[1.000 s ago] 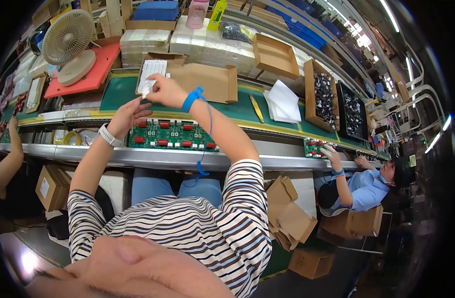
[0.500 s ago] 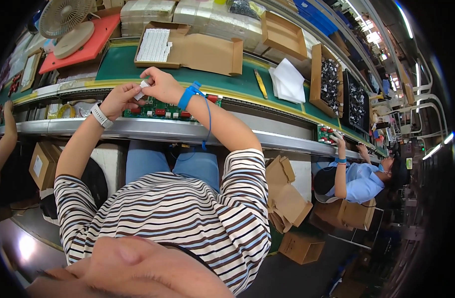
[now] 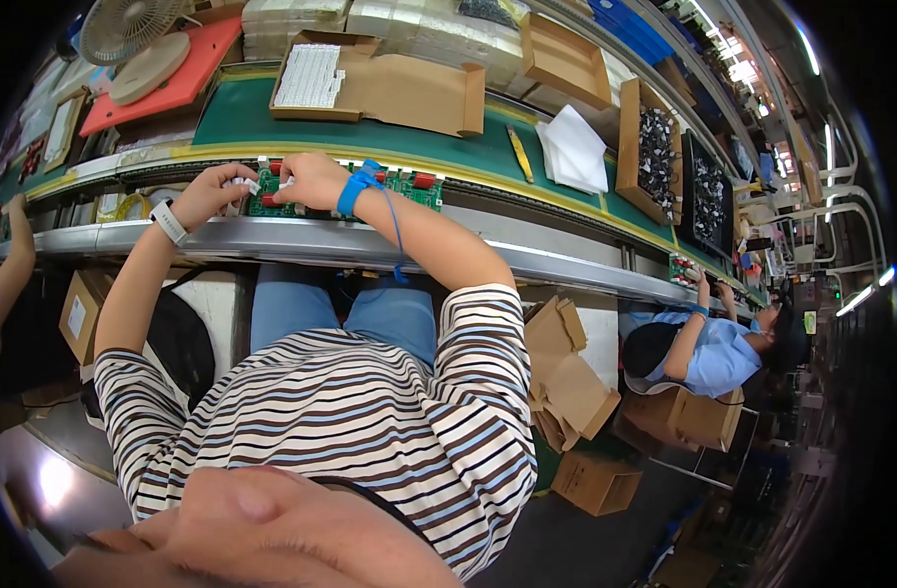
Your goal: The person assembles electronic components onto printed circuit boards by hand along an assembly line, taking the components from a cardboard box.
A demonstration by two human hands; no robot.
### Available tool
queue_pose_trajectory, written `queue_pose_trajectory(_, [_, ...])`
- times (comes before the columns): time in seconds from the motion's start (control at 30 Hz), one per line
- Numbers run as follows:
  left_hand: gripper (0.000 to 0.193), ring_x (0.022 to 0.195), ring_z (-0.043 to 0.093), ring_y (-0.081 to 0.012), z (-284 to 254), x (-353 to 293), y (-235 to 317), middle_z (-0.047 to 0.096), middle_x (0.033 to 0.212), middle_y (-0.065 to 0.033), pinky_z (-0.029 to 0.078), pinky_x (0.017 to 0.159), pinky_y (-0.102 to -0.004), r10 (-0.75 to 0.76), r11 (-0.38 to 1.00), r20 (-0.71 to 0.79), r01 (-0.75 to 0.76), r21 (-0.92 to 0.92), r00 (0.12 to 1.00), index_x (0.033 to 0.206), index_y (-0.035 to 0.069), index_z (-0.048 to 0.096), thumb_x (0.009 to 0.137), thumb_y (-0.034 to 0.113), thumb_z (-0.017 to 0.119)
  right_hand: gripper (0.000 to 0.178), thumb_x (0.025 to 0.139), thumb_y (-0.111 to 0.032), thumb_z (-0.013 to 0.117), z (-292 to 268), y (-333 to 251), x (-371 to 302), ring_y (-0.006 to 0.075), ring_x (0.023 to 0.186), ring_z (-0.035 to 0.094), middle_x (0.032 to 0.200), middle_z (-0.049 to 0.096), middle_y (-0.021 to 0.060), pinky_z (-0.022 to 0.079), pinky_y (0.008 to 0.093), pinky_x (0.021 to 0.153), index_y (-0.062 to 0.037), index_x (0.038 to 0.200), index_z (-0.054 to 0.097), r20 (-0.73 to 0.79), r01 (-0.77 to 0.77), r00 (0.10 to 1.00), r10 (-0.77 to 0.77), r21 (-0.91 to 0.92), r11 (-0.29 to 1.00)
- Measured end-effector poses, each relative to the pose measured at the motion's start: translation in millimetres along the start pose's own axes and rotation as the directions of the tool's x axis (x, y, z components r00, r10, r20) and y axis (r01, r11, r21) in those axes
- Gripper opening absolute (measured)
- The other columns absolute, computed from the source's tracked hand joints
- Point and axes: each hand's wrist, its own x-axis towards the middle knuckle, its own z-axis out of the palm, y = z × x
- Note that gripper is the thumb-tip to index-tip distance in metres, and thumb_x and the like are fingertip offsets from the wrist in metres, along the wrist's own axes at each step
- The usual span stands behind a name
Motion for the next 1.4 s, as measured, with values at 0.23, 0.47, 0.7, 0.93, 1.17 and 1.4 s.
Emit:
queue_pose_trajectory(0.23, [0.016,0.069,0.057,-0.0241,0,-7,-4,0.058,0.075,-0.0133,0.044,0.064,-0.0321,0.23,0.85,0.046,-0.224,0.477,0.972,0.09,0.003,0.057,0.075,0.01,0.058,0.03,0.066,-0.03,0.068,1,-3,-1,0.0295,0.073,0.06,0.074,0.062,0.017,0.046,0.036,0.068,-0.0028,0.079,0.064,0.029,-0.055,0.998,0.055,-0.017,0.998])
queue_pose_trajectory(0.47, [0.016,0.073,0.057,-0.0295,2,-5,-4,0.06,0.078,-0.0137,0.045,0.067,-0.0354,0.343,0.744,0.051,-0.305,0.594,0.938,0.087,0.003,0.058,0.073,0.01,0.057,0.025,0.069,-0.028,0.065,3,-3,-3,0.0278,0.07,0.061,0.067,0.062,0.014,0.047,0.0354,0.067,-0.0049,0.078,0.066,0.034,0.0,0.999,0.003,-0.099,0.995])
queue_pose_trajectory(0.7, [0.015,0.076,0.058,-0.0308,7,-7,-1,0.06,0.08,-0.0141,0.046,0.069,-0.0377,0.35,0.689,0.023,-0.274,0.671,0.936,0.085,0.003,0.059,0.073,0.012,0.056,0.026,0.072,-0.03,0.064,5,-5,-3,0.0254,0.069,0.061,0.072,0.064,0.0119,0.047,0.0346,0.065,-0.0066,0.083,0.066,0.056,-0.001,0.998,0.013,-0.203,0.979])
queue_pose_trajectory(0.93, [0.015,0.079,0.057,-0.0312,10,-9,1,0.06,0.081,-0.0134,0.046,0.07,-0.0388,0.333,0.648,0.011,-0.237,0.724,0.943,0.085,0.004,0.058,0.072,0.012,0.055,0.023,0.07,-0.03,0.064,8,-7,-1,0.0272,0.071,0.061,0.072,0.063,0.012,0.047,0.0368,0.065,-0.0089,0.079,0.067,0.061,-0.027,0.997,0.044,-0.259,0.965])
queue_pose_trajectory(1.17, [0.015,0.079,0.058,-0.0304,13,-12,1,0.06,0.083,-0.0126,0.046,0.071,-0.0383,0.339,0.612,0.049,-0.26,0.747,0.939,0.086,0.004,0.059,0.073,0.012,0.057,0.021,0.069,-0.03,0.065,8,-11,-3,0.0278,0.073,0.061,0.073,0.063,0.0121,0.047,0.0377,0.065,-0.011,0.076,0.068,0.048,-0.053,0.997,0.067,-0.252,0.966])
queue_pose_trajectory(1.4, [0.026,0.077,0.059,-0.0294,7,-16,6,0.062,0.086,-0.0147,0.047,0.072,-0.0347,0.283,0.729,-0.02,-0.202,0.653,0.959,0.097,0.004,0.06,0.073,0.011,0.057,0.021,0.068,-0.03,0.064,8,-14,-5,0.0285,0.072,0.061,0.072,0.063,0.0126,0.047,0.0385,0.064,-0.0102,0.075,0.067,0.027,-0.058,0.997,0.068,-0.275,0.96])
